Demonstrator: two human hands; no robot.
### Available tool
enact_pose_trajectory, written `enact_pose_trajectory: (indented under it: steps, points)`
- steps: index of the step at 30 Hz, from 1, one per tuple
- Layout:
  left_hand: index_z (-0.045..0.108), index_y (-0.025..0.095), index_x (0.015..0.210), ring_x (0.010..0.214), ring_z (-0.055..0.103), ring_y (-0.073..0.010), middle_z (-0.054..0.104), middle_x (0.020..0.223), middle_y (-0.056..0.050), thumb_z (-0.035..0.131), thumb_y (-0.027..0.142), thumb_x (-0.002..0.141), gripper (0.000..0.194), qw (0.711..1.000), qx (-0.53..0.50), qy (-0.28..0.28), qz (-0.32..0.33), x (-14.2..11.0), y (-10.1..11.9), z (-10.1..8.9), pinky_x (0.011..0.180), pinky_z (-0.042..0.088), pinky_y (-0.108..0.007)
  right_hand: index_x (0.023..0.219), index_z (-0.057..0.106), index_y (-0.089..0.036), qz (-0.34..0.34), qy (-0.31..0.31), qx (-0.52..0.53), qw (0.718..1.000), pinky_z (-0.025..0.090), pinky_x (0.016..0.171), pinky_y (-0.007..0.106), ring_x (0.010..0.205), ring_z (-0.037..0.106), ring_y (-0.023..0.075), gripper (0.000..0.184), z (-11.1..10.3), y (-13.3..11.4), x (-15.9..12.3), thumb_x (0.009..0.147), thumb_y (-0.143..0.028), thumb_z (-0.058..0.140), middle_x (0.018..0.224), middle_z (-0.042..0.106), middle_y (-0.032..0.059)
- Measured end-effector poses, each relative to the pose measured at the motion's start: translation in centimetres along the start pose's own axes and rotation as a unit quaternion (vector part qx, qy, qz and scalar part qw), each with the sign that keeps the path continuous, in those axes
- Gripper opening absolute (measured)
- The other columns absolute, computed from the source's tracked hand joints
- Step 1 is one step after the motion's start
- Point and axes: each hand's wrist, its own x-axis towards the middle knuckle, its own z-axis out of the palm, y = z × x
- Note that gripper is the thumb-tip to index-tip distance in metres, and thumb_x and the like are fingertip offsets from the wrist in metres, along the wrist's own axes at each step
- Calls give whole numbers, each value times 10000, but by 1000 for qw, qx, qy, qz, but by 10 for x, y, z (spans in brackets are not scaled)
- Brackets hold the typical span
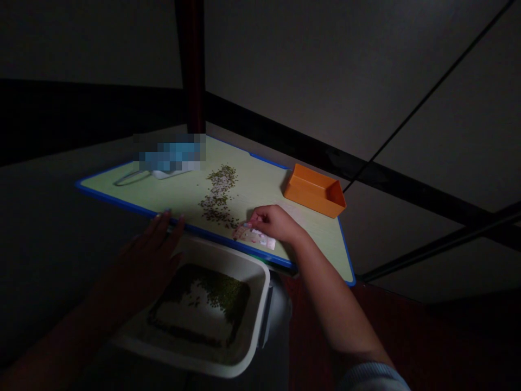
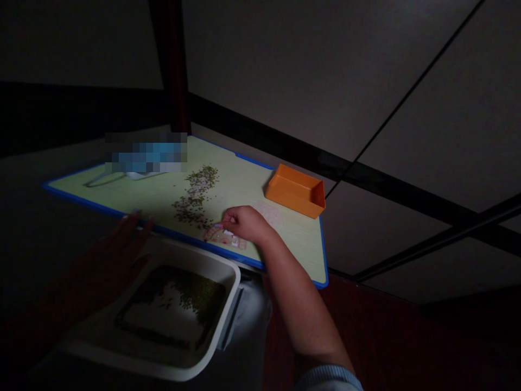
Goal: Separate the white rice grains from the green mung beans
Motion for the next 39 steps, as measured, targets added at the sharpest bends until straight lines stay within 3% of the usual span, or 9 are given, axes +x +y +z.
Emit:
enact_pose_trajectory:
  steps: [13,21,24,29,39]
  points:
    - [223,107,1488,1500,189,-330,218,1608,-228,275,400,903,657,1000,3,-14,-18,7,9,-6,1112,393,-526,684,575,-152,9,-24,27,999,277,546,229,536,419,74,184,2,-2,0,842,-224,637,568,500,-57]
    - [290,114,1469,1495,216,-299,248,1603,-204,307,409,887,653,999,-2,-17,-31,8,10,-13,1125,385,-494,677,571,-158,13,-39,114,993,322,540,212,535,440,81,169,1,-3,-1,816,-230,634,560,514,-54]
    - [246,111,1484,1491,226,-306,243,1603,-202,315,406,883,673,999,1,-16,-31,8,9,-9,1119,395,-499,700,589,-159,21,-6,106,994,312,540,213,533,430,80,152,-4,-2,-2,821,-245,624,562,509,-54]
    - [167,129,1506,1498,198,-306,215,1614,-195,291,398,898,677,1000,8,-17,-24,6,8,-5,1112,398,-514,721,621,-156,20,85,-1,996,283,559,225,558,431,91,192,-12,5,-2,860,-286,596,579,528,-35]
    - [207,124,1497,1485,242,-309,249,1603,-189,291,394,890,670,1000,-4,-13,-27,8,9,-5,1111,397,-512,772,645,-165,43,133,-105,985,263,579,233,602,481,113,164,-10,5,1,891,-261,586,657,610,3]
